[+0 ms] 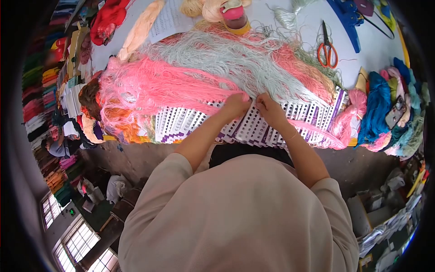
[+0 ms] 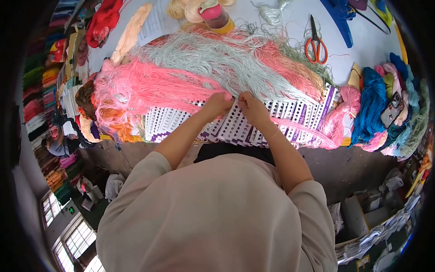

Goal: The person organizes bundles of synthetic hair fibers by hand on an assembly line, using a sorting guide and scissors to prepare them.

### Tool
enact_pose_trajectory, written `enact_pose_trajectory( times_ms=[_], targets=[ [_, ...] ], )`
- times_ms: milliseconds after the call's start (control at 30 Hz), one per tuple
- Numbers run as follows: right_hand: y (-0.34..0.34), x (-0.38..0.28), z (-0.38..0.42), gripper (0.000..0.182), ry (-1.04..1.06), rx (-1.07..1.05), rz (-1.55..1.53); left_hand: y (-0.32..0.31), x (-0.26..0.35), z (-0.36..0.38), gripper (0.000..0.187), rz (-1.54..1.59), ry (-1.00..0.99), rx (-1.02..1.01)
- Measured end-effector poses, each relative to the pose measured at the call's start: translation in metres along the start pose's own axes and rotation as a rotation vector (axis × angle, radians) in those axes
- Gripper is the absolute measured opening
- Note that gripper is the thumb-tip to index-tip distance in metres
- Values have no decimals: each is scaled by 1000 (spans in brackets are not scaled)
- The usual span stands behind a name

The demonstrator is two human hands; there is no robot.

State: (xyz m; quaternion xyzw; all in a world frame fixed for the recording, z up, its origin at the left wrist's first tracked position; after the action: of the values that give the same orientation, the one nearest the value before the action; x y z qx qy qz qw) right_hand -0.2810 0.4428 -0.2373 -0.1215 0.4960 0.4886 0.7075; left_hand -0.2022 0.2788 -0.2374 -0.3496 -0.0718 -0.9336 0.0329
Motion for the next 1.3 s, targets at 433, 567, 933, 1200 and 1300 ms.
enact_pose_trajectory(
  times_ms=[433, 567, 933, 1200, 1300],
  targets=[
    [-4, 5, 0, 20, -48, 3, 18, 26, -18, 3, 17, 247, 56, 68],
    [-7, 6, -1, 23, -64, -11, 5, 14, -29, -8, 18, 110, -144, 102],
    [5, -7, 1, 35, -53, -86, -87, -14, -9, 9, 10, -28, 57, -219],
    [2, -16, 12, 46, 141, 24, 218, 43, 10, 25, 17, -139, 40, -96],
    [-1, -12, 8, 45, 60, -22, 245, 52, 3, 27, 18, -260, -76, -48]
  ],
)
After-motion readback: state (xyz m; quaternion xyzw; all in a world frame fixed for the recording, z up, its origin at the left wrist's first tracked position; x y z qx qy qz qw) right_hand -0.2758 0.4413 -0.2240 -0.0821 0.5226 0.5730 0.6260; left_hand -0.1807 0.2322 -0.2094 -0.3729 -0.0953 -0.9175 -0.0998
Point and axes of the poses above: each hand's wrist, its own z-axis away from the middle knuckle, its own y-axis out of the back of the hand, x = y × z, the point moved 2 cm from there along -z, towards the middle knuckle, and after that the axes turned 1 degree about x, right-handed, at the moved point
